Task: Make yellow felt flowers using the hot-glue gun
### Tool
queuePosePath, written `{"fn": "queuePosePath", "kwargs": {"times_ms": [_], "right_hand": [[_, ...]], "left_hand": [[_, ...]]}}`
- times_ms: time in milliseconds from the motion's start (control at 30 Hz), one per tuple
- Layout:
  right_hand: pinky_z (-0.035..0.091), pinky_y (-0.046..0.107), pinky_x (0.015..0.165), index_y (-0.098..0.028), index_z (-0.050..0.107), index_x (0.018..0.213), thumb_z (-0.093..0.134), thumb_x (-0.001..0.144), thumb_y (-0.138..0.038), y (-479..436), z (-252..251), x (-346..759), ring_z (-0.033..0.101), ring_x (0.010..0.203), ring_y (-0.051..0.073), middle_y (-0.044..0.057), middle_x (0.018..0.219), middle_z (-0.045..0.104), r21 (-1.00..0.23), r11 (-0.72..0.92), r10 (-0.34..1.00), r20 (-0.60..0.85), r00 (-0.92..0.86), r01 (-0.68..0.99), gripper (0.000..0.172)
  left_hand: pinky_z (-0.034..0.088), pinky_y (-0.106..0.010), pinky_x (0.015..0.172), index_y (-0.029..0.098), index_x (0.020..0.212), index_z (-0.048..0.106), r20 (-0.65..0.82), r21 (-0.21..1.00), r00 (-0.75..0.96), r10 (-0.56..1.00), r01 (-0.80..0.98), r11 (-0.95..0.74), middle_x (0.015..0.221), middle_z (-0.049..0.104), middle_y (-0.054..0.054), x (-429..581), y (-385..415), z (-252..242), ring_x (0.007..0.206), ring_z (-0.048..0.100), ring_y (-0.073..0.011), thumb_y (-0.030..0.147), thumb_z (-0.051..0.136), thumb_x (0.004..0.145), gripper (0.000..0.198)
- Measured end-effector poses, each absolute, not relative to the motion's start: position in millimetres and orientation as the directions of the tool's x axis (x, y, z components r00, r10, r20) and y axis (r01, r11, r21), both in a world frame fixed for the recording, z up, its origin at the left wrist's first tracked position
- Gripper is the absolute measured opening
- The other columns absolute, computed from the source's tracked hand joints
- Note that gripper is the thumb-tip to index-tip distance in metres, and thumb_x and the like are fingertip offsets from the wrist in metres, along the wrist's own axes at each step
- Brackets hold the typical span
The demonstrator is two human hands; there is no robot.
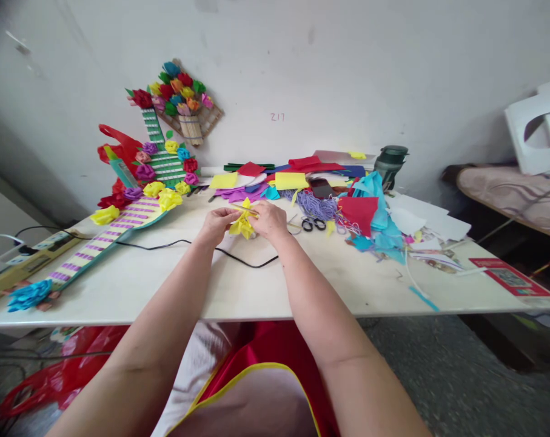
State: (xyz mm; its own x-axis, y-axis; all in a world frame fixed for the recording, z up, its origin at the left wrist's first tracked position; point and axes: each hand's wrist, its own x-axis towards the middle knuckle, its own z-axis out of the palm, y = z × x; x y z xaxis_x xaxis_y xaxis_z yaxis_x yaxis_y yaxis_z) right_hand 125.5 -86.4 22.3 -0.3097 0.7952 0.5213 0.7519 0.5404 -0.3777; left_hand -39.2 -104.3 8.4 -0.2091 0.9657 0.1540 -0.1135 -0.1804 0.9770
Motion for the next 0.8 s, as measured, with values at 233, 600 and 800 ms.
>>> {"fn": "queuePosePath", "kwargs": {"times_ms": [233,600,800], "right_hand": [[0.047,0.031,0.076,-0.025,0.075,0.096,0.061,0.082,-0.028,-86.7,20.2,123.4,0.065,0.097,0.023,0.006,0.107,0.073,-0.333,0.532,0.79,0.525,-0.316,0.778,0.02],[0.044,0.032,0.072,-0.021,0.073,0.102,0.052,0.087,-0.025,-92.3,21.9,121.8,0.066,0.096,0.024,0.009,0.109,0.073,-0.192,0.542,0.755,0.538,-0.374,0.818,0.026],[0.041,0.031,0.069,-0.019,0.073,0.102,0.05,0.089,-0.024,-95.8,25.4,121.2,0.066,0.095,0.024,0.01,0.111,0.072,-0.136,0.548,0.749,0.519,-0.412,0.825,0.026]], "left_hand": [[0.039,-0.022,0.05,0.014,0.063,0.068,0.135,0.976,-0.167,0.977,-0.145,-0.16,0.058,0.063,0.0,-38.8,-103.6,5.9,0.051,0.054,-0.0087,0.036,0.094,0.044,0.039],[0.037,-0.021,0.049,0.015,0.057,0.068,0.129,0.968,-0.186,0.974,-0.192,-0.164,0.055,0.063,0.001,-37.2,-99.4,2.1,0.049,0.052,-0.008,0.032,0.092,0.04,0.034],[0.044,-0.023,0.057,0.014,0.065,0.069,0.096,0.96,-0.212,0.973,-0.238,-0.147,0.061,0.067,-0.001,-36.4,-95.8,-0.8,0.058,0.061,-0.0116,0.024,0.088,0.043,0.03]]}}
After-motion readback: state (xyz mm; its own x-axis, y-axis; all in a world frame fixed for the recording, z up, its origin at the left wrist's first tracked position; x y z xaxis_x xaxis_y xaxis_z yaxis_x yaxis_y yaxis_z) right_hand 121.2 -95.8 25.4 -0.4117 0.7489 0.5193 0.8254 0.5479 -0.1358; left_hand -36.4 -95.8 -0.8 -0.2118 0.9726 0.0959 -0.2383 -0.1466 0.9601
